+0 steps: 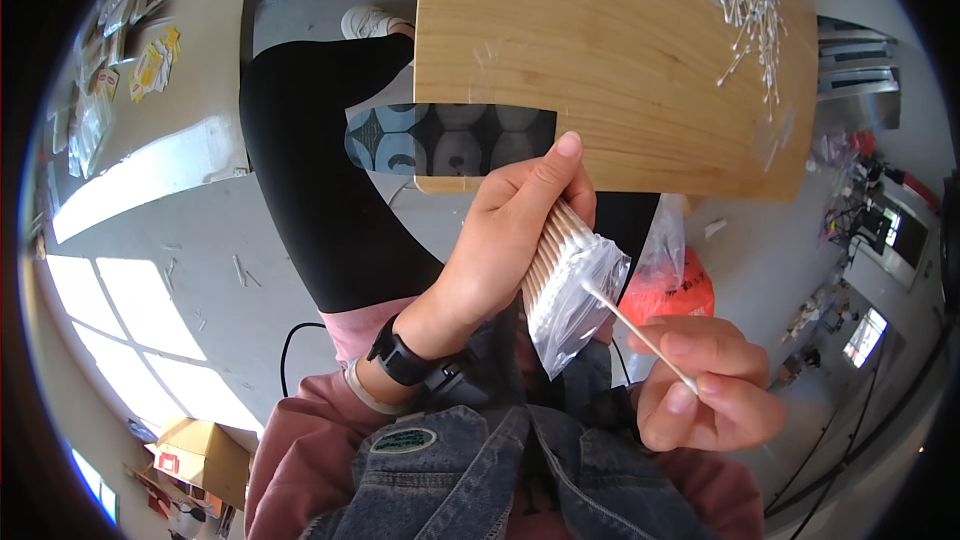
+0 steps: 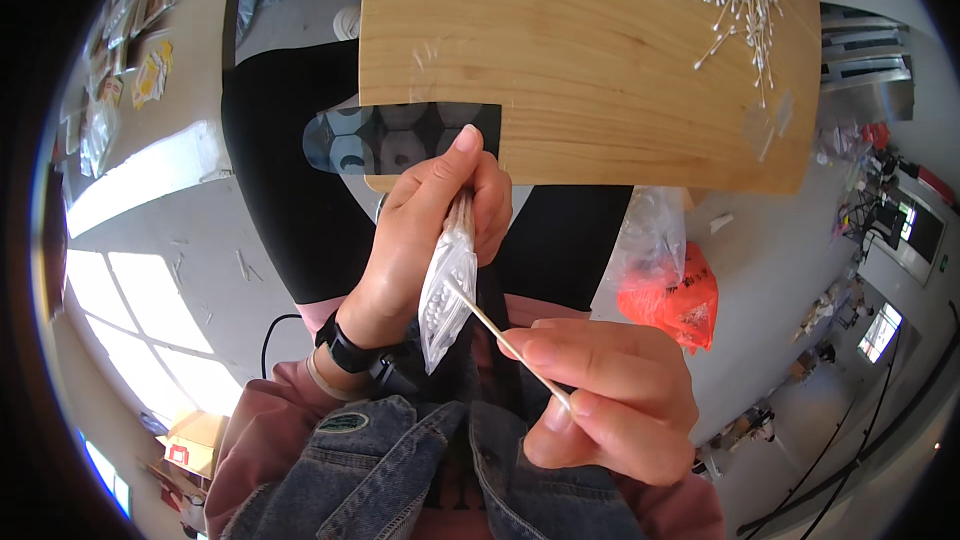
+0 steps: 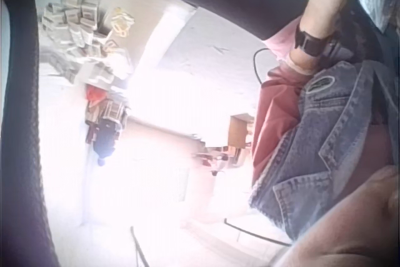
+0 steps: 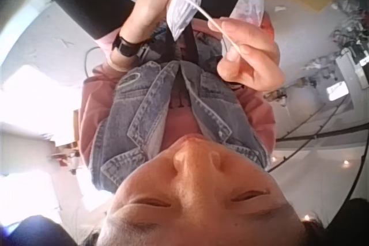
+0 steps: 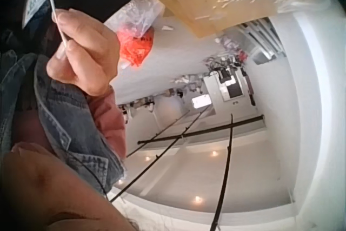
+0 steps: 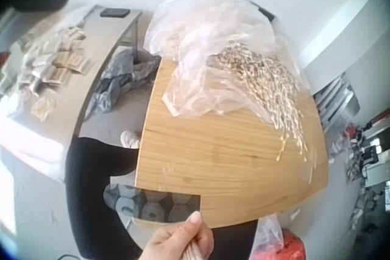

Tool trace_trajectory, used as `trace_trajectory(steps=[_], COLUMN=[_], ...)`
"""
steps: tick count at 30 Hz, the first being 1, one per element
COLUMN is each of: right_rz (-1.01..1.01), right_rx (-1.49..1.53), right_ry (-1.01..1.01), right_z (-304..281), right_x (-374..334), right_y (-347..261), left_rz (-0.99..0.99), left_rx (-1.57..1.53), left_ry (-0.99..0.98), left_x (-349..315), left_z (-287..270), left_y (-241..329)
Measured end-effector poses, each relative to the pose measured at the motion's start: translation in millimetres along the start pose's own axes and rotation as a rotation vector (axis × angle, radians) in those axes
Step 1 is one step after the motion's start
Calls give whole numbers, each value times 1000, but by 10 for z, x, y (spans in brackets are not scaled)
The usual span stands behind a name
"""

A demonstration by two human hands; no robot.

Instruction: Manually placing a bundle of cotton swabs into a small plastic bag and sealing it with a label.

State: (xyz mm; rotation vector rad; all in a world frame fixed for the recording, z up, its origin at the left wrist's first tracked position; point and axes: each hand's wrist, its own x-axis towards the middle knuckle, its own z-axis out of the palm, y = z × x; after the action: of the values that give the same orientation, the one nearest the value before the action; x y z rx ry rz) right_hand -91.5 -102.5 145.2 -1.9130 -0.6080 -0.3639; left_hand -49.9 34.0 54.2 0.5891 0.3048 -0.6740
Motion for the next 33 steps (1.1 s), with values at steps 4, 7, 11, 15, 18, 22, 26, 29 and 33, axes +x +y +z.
trace_trajectory(steps=[4, 7, 11, 15, 18, 22, 26, 29, 33], right_rz=[-26, -10, 38, 120, 98, 81, 33, 30, 145], right_rx=[-102, -169, -185, -161, -141, -83, -78, -93, -182], right_ry=[-129, -225, -164, -56, -84, -62, -64, -29, 50], right_z=[-37, -69, -95, -68, -122, -121, -117, -94, -22], right_x=[91, 130, 143, 60, 45, 14, -10, -23, -41], right_y=[-85, -121, -94, -57, -22, 30, 75, 82, 43], left_rz=[-109, -92, 48, 150, 226, 279, 303, 338, 418], left_rx=[-182, -127, 62, 299, 353, 409, 438, 467, 552], left_ry=[-73, -49, 62, 180, 253, 297, 325, 344, 385], left_x=[17, 18, 25, 19, -19, -55, -93, -110, -128], left_z=[14, 18, 1, 24, 48, 73, 82, 106, 100], left_y=[-42, -46, -63, -13, 10, 46, 71, 79, 105])
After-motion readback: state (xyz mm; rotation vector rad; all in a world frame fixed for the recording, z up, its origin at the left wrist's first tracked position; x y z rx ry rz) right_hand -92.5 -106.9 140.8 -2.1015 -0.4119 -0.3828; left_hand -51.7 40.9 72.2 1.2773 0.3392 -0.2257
